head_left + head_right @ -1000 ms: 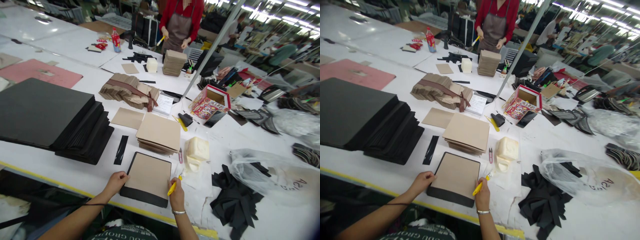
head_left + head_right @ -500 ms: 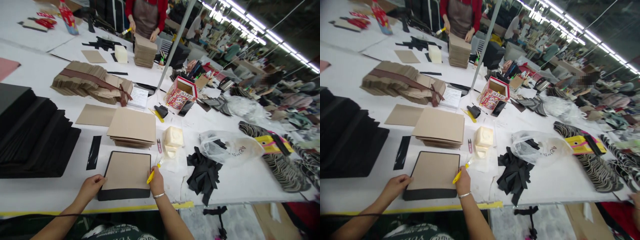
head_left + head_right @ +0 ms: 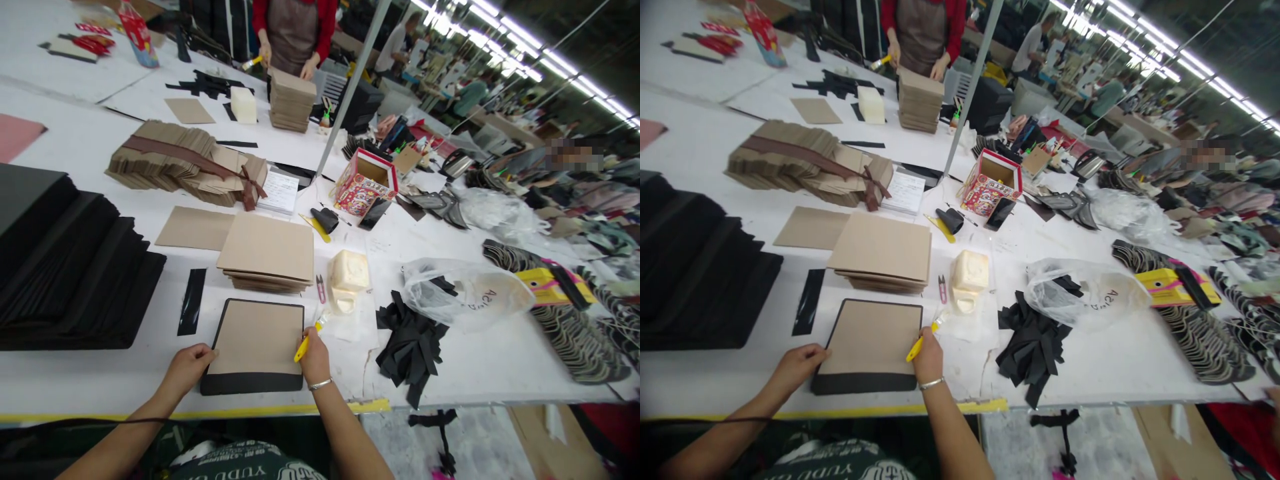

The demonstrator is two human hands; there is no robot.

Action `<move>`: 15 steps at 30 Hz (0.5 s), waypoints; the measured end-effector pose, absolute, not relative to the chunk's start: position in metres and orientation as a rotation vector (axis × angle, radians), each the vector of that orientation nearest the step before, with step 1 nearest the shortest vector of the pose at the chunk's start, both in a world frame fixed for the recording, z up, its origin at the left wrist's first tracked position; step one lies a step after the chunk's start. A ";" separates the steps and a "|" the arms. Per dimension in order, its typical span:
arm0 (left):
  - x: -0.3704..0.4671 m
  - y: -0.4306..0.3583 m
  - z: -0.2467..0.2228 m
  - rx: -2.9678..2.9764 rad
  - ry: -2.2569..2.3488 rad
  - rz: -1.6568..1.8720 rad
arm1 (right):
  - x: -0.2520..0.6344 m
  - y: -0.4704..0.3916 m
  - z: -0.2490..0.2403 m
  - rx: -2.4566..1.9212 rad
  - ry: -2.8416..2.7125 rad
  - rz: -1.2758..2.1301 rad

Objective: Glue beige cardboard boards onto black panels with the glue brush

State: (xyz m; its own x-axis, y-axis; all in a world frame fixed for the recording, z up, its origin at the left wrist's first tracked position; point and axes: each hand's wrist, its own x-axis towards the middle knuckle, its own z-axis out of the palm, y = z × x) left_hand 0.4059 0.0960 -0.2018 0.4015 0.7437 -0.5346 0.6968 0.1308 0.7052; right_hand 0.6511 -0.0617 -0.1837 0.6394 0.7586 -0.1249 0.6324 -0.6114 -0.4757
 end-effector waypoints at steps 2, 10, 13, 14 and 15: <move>0.407 0.097 -0.203 1.612 1.324 0.059 | 0.651 -0.061 -0.183 -2.487 -1.123 0.462; 0.413 0.104 -0.196 1.808 1.366 -0.064 | 0.654 -0.058 -0.187 -2.531 -1.248 0.446; 0.413 0.108 -0.194 1.872 1.376 -0.150 | 0.655 -0.057 -0.187 -2.555 -1.264 0.479; 0.412 0.110 -0.193 1.896 1.369 -0.184 | 0.654 -0.056 -0.187 -2.566 -1.267 0.486; 0.412 0.112 -0.191 1.923 1.357 -0.219 | 0.654 -0.056 -0.186 -2.575 -1.274 0.493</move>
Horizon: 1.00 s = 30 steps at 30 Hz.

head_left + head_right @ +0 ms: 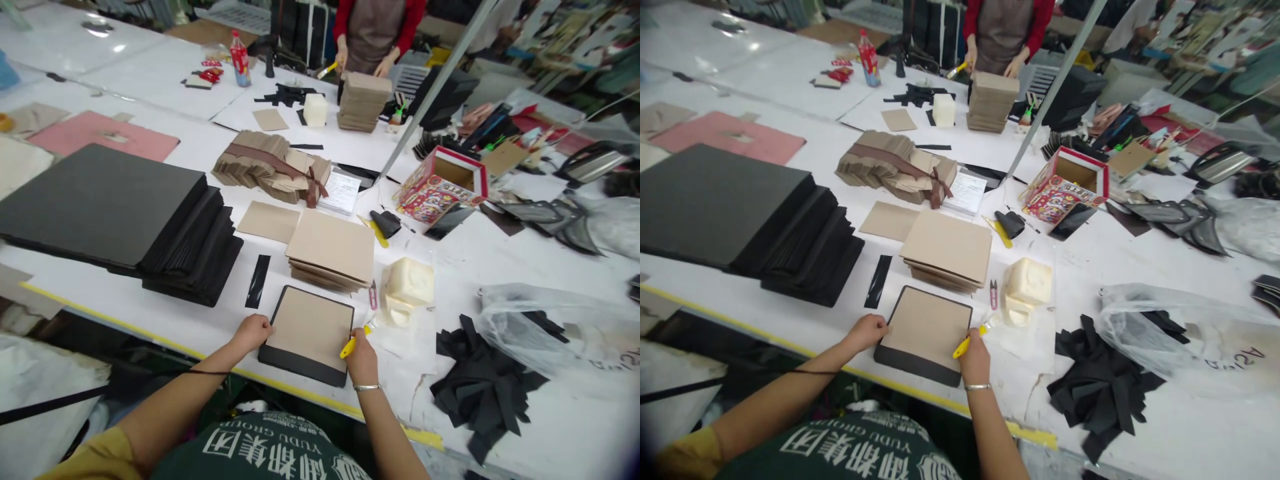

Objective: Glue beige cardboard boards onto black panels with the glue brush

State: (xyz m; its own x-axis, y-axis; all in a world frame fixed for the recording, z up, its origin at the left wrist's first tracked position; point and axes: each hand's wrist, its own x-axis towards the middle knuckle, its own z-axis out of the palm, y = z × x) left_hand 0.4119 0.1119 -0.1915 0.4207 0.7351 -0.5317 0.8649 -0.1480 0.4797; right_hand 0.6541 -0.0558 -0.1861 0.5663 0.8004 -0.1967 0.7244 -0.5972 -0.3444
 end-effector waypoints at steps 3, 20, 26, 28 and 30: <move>0.411 0.118 -0.183 2.016 1.309 -0.323 | 0.653 -0.054 -0.183 -2.622 -1.308 0.479; 0.454 0.077 -0.167 2.788 0.561 -0.180 | 0.600 0.045 -0.129 -1.784 -0.629 0.939; 0.450 0.078 -0.172 2.767 0.525 -0.177 | 0.598 0.063 -0.158 -1.832 -0.608 0.899; 0.449 0.077 -0.173 2.778 0.530 -0.163 | 0.616 0.044 -0.157 -1.909 -0.609 0.842; 0.449 0.077 -0.174 2.791 0.544 -0.158 | 0.638 0.020 -0.151 -1.991 -0.592 0.768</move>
State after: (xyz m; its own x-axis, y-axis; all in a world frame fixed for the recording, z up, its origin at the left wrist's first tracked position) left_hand 0.4486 0.0766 -0.1745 0.9226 0.3504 -0.1615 0.3824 -0.8859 0.2625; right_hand 0.6381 0.0204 -0.1510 0.6931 0.6623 -0.2846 0.1075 -0.4854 -0.8677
